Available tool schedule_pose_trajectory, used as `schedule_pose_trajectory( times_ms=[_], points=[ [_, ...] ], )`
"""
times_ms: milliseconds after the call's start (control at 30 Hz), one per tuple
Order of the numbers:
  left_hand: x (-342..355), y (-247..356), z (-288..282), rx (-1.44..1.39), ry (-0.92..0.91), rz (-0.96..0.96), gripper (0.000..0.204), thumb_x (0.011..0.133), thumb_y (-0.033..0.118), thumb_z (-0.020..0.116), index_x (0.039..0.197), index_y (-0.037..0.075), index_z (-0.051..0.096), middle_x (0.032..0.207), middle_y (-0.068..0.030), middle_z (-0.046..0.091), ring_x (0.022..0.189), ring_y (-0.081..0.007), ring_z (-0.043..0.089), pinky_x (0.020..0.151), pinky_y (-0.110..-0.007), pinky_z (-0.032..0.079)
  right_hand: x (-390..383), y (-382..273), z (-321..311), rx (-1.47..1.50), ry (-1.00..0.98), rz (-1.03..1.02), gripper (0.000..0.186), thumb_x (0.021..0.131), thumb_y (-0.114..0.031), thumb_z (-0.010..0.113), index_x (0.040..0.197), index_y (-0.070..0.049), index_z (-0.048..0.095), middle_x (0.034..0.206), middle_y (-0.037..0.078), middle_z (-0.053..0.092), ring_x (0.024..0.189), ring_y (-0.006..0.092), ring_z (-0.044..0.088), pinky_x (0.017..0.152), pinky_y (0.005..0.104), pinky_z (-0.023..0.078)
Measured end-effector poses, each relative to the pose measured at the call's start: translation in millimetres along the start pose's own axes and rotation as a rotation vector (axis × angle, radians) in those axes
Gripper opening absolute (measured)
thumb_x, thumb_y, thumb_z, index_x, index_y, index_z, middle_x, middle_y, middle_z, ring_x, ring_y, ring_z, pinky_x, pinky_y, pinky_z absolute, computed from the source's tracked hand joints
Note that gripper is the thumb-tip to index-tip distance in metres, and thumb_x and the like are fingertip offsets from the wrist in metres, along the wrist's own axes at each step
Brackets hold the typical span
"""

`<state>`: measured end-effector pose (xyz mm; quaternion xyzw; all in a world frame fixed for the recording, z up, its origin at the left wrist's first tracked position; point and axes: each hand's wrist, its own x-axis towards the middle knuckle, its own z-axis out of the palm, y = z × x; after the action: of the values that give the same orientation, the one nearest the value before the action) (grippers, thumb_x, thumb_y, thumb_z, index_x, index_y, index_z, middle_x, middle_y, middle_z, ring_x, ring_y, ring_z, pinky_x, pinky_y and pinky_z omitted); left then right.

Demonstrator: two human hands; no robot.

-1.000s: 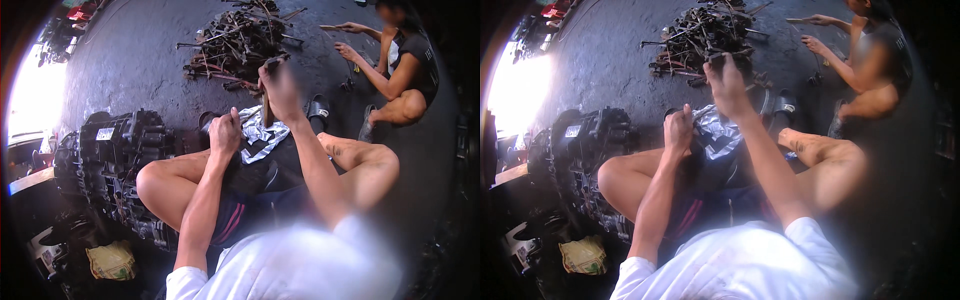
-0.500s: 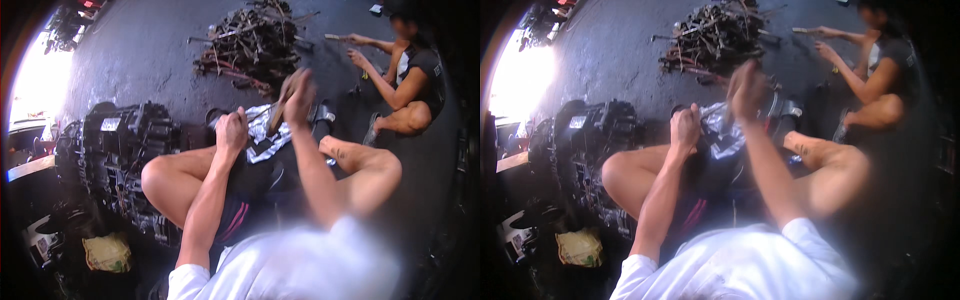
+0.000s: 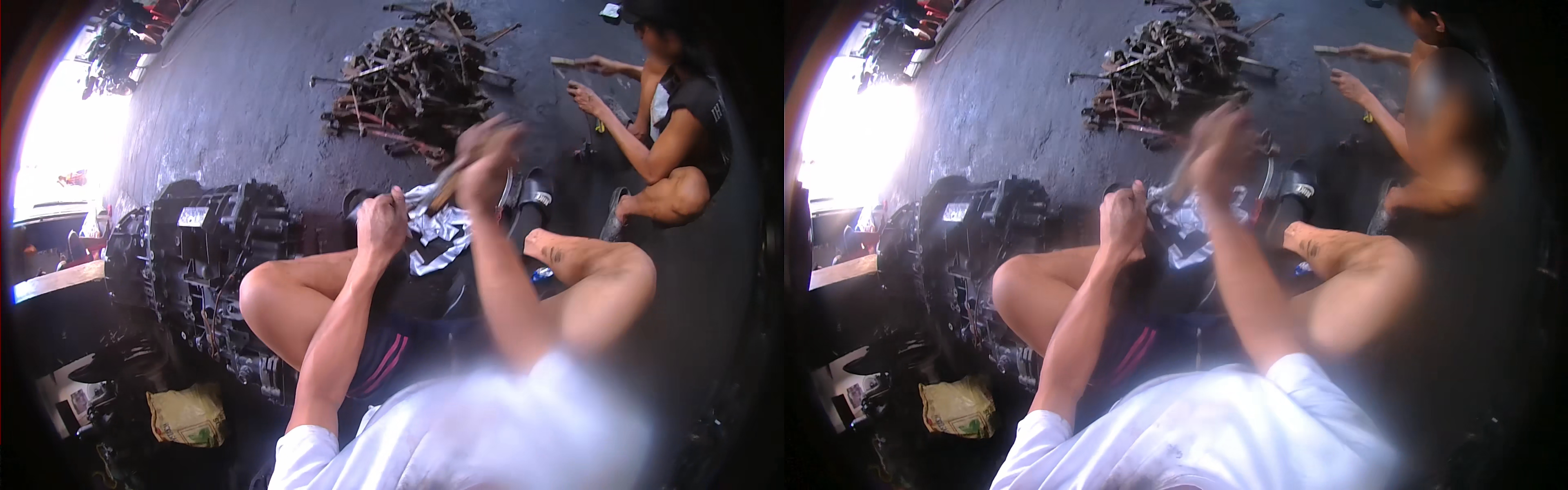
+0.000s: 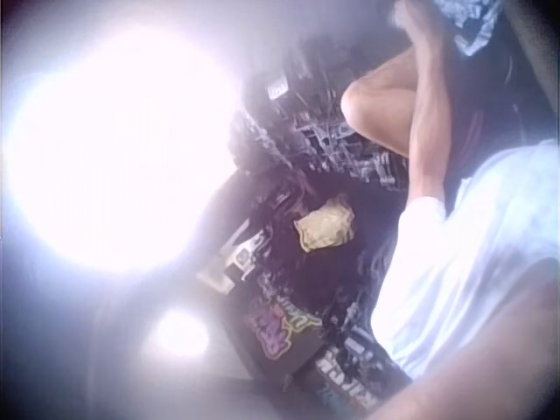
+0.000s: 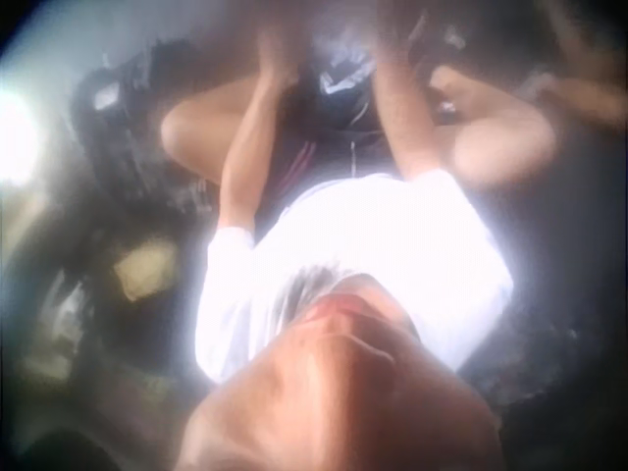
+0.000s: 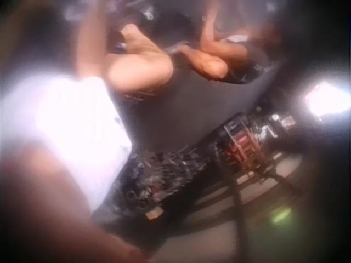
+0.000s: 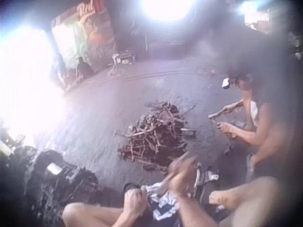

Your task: Cleaning and repairing metal automotive components using a wire brush and hammer.

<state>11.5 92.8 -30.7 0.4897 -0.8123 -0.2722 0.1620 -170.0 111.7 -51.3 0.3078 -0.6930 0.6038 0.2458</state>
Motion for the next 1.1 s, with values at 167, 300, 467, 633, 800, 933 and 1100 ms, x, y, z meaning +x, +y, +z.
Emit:
schedule_pose_trajectory(
  times_ms=[167,300,467,633,800,933,1100],
  points=[
    [-7.7,-43.1,-9.8,0.093,0.006,-0.058,0.054,0.101,0.03,0.045,0.065,-0.006,0.065,0.065,-0.0285,0.061,0.067,-0.047,0.063,0.07,-0.055,0.05,6.3,-53.8,-1.8,0.712,-0.131,0.797,0.063,0.103,-0.062,0.019,0.074,-0.01,0.039,0.05,0.0,0.027,0.042,0.0124,0.037,0.043,0.0242,0.029],
    [-4.1,-8.1,-4.8,0.007,-0.064,-0.062,0.054,0.101,0.031,0.045,0.067,-0.006,0.065,0.066,-0.0287,0.061,0.067,-0.0469,0.063,0.071,-0.055,0.05,0.7,16.4,4.0,0.623,-0.046,0.598,0.051,0.107,-0.049,0.024,0.08,-0.01,0.042,0.059,0.004,0.038,0.047,0.0142,0.04,0.051,0.0237,0.034],
    [13.3,3.8,13.8,0.03,-0.034,-0.009,0.053,0.101,0.029,0.046,0.068,-0.007,0.065,0.069,-0.0302,0.061,0.07,-0.0472,0.063,0.07,-0.055,0.049,-81.9,60.9,3.9,0.547,-0.111,0.605,0.05,0.107,-0.047,0.029,0.073,-0.012,0.038,0.056,0.0,0.033,0.041,0.0101,0.034,0.04,0.025,0.025],
    [-1.6,6.5,-1.6,0.012,-0.101,-0.056,0.054,0.101,0.03,0.046,0.067,-0.007,0.065,0.07,-0.0296,0.062,0.072,-0.0478,0.064,0.071,-0.055,0.05,12.3,-24.7,-8.7,-0.16,0.116,-0.245,0.044,0.108,-0.041,0.033,0.077,-0.01,0.04,0.062,0.001,0.038,0.045,0.0102,0.036,0.042,0.0259,0.028],
    [4.7,-10.2,6.2,0.119,-0.023,0.0,0.054,0.101,0.031,0.046,0.066,-0.007,0.064,0.071,-0.0295,0.063,0.072,-0.0474,0.064,0.071,-0.055,0.05,-39.7,-4.6,13.0,0.617,-0.17,0.617,0.053,0.106,-0.051,0.028,0.074,-0.011,0.039,0.054,-0.001,0.037,0.04,0.0097,0.034,0.042,0.0255,0.03],
    [1.9,-7.3,-0.8,0.072,-0.071,-0.054,0.053,0.101,0.031,0.046,0.069,-0.008,0.065,0.073,-0.0307,0.063,0.072,-0.0475,0.064,0.072,-0.055,0.05,10.4,-42.0,-6.7,0.473,-0.167,0.372,0.051,0.106,-0.045,0.032,0.076,-0.006,0.046,0.058,0.004,0.044,0.051,0.0172,0.044,0.053,0.0327,0.038],
    [9.4,-23.9,-9.9,0.154,-0.04,-0.101,0.056,0.102,0.034,0.043,0.069,-0.005,0.066,0.066,-0.0269,0.063,0.069,-0.0452,0.065,0.07,-0.054,0.05,-63.7,-16.2,8.7,-0.315,-0.029,-0.159,0.023,0.095,-0.01,0.054,0.116,0.001,0.052,0.096,0.013,0.057,0.09,0.0306,0.055,0.085,0.0495,0.042]
  ],
)
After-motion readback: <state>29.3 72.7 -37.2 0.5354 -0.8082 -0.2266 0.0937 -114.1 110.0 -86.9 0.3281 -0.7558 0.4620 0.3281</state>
